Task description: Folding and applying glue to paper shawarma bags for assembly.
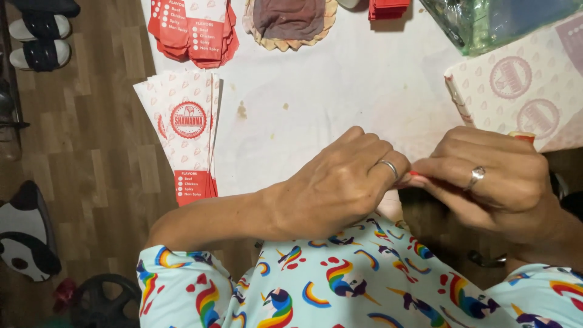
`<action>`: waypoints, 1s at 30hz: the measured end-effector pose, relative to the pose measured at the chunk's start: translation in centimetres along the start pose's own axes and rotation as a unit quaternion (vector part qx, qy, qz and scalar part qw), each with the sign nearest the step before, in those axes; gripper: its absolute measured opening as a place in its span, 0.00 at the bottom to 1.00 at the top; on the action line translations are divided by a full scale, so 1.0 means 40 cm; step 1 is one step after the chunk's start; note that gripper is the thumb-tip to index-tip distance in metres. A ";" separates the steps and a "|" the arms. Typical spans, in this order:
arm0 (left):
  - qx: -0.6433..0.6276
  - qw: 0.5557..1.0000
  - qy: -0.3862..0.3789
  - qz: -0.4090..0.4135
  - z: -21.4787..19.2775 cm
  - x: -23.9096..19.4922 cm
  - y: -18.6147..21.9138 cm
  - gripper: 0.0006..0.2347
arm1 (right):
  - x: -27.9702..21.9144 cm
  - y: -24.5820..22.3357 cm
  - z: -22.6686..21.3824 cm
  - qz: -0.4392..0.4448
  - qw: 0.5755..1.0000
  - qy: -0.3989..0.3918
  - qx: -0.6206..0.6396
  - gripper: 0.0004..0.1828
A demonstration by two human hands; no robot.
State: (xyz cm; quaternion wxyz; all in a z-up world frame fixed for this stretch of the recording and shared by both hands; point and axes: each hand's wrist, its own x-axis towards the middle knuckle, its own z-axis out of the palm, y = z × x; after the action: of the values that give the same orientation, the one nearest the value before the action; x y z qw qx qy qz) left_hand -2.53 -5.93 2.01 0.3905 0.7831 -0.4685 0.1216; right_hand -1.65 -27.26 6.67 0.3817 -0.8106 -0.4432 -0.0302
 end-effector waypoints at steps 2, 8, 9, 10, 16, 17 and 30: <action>-0.027 1.000 -0.012 -0.007 -0.007 -0.004 -0.008 0.06 | 0.002 -0.001 0.002 0.006 1.000 0.007 0.017 0.05; -0.046 0.999 -0.010 -0.005 -0.006 -0.002 -0.020 0.15 | 0.005 -0.005 -0.001 0.025 0.999 0.016 0.023 0.06; -0.062 0.998 -0.007 0.000 -0.003 -0.003 -0.021 0.09 | 0.009 -0.011 0.000 0.032 0.999 0.015 0.023 0.06; -0.062 0.998 -0.007 -0.001 -0.001 -0.005 -0.025 0.09 | 0.000 -0.004 -0.001 0.032 0.999 0.014 0.023 0.06; -0.211 0.977 -0.020 -0.016 -0.030 -0.005 -0.027 0.09 | -0.003 0.010 -0.031 0.047 0.995 -0.047 0.072 0.04; -0.193 0.981 -0.005 -0.021 -0.040 -0.007 -0.029 0.08 | 0.003 0.001 -0.036 0.066 0.997 -0.012 0.038 0.05; -0.119 0.987 0.082 -0.065 -0.015 0.014 -0.016 0.07 | -0.007 0.017 0.000 0.004 0.999 0.030 -0.026 0.04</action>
State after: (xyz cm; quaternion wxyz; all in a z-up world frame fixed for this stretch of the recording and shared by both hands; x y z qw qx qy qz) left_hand -1.61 -5.67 2.41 0.5249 0.7476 -0.3938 0.1029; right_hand -1.32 -27.69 6.16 0.3735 -0.8208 -0.4273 -0.0650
